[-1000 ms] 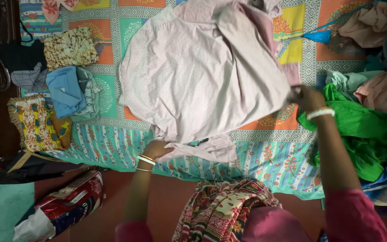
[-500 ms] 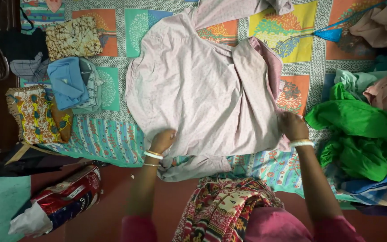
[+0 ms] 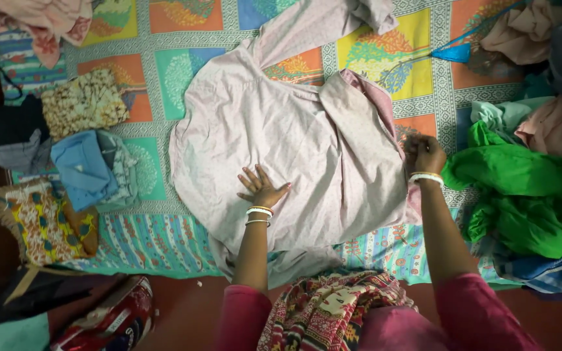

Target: The person picks up a shirt from a pile on a bed, spreads it out, and begins folding it by smoothing the fabric and folding the sides toward the center.

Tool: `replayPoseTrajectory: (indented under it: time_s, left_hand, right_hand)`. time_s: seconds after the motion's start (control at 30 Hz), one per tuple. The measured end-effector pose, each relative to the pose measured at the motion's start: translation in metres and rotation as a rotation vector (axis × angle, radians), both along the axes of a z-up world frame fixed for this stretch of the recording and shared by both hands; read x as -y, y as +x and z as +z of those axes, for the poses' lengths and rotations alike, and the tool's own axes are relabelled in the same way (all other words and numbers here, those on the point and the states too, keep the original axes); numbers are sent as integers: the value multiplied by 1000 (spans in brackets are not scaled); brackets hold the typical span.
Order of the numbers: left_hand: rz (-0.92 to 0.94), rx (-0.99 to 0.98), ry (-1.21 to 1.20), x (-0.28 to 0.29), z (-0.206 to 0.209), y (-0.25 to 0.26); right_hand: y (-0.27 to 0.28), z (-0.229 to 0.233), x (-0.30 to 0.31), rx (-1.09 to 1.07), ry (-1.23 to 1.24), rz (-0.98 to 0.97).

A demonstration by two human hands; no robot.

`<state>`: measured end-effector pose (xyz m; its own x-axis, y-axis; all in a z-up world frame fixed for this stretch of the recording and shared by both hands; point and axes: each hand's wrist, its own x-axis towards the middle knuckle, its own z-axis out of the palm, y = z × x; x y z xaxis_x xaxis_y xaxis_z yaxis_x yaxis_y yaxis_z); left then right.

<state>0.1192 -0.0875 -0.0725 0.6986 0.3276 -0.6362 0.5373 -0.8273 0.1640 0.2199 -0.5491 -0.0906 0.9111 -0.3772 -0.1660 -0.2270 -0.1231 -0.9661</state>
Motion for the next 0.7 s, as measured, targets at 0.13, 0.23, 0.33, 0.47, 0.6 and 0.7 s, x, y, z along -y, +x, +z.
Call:
replayPoseTrajectory:
  time_s: [0.13,0.23,0.33,0.47,0.6,0.7]
  left_hand:
    - [87,-86,-28,1,17,25]
    - [171,-117,-59,4,30,38]
    - [158,-169,-27,3,36,40]
    - [159,-153,-48,4,36,40]
    - [165,-184,-40,4,33,42]
    - [171,-146,-59,3,30,39]
  right_hand:
    - [34,30,-15,264,-640,306]
    - [61,31,-49,3,-691,482]
    - [65,11,-63,-154,-815,647]
    - [59,4,3,-104,-656,182]
    - [15,22,47,62,-669,-169]
    - [21,35,27,199,-919,-101]
